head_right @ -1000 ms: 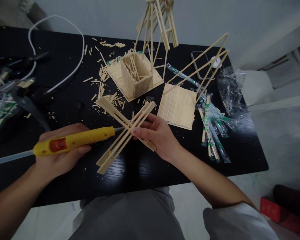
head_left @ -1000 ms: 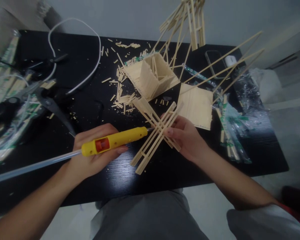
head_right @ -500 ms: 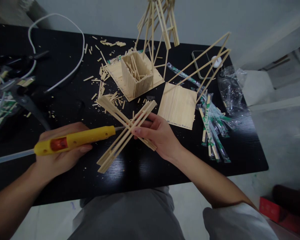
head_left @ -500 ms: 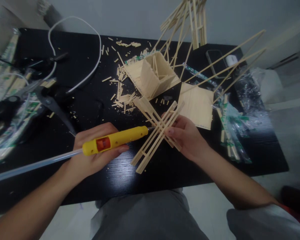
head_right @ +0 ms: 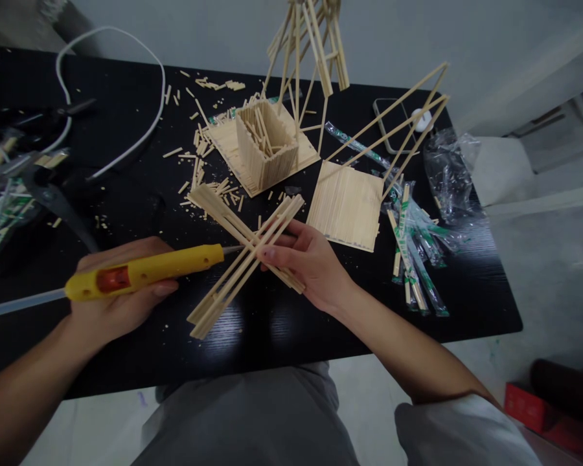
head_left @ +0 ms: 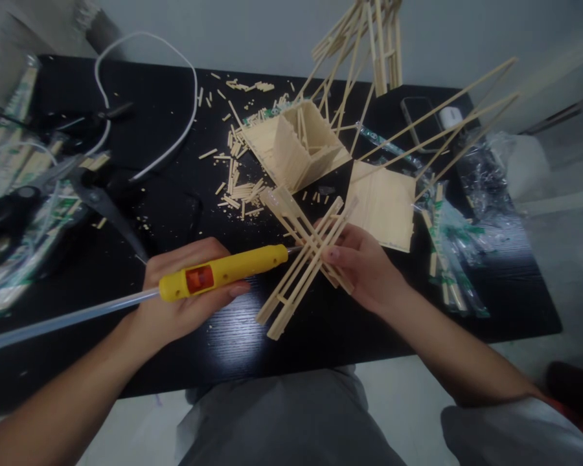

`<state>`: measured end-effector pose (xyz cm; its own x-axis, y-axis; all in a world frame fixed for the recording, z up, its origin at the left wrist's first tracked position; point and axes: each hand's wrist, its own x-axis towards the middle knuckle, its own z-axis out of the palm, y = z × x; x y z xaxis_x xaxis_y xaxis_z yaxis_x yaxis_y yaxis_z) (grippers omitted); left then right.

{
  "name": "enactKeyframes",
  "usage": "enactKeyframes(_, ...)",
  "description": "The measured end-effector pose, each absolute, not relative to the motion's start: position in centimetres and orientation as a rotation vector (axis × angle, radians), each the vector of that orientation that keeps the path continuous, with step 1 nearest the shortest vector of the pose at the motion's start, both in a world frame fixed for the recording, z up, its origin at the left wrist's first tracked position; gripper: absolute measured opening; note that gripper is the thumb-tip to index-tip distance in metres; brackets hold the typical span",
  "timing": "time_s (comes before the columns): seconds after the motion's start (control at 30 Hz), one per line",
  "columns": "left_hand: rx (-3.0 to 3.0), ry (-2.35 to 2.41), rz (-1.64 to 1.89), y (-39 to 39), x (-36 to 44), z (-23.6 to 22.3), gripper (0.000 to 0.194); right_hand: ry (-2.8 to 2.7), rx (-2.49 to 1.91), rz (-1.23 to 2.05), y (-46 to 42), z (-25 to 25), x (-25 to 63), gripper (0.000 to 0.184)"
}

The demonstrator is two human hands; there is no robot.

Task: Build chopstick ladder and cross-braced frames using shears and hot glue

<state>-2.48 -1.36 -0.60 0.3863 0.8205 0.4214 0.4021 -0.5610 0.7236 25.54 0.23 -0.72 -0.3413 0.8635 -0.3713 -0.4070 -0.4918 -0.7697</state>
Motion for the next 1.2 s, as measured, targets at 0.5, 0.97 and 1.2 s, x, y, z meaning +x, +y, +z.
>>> enactKeyframes(0.5, 2.173, 1.013, 1.116, -1.55, -2.34, -0.78, 0.013, -0.717, -0.986, 1.949, 0.22, -0.59, 25.42, 0.043)
enactKeyframes(0.97, 2.203, 0.93, 1.093, -1.53, -2.34, -0.6, 0.016, -0.72, -0.994, 1.947, 0.19, -0.53, 25.32, 0.043)
enactKeyframes(1.2, 2.195, 0.942, 1.048, -1.53, -2.68, -0.6, 0.018, -0.704, -1.031, 1.938, 0.27, -0.36, 25.37, 0.043)
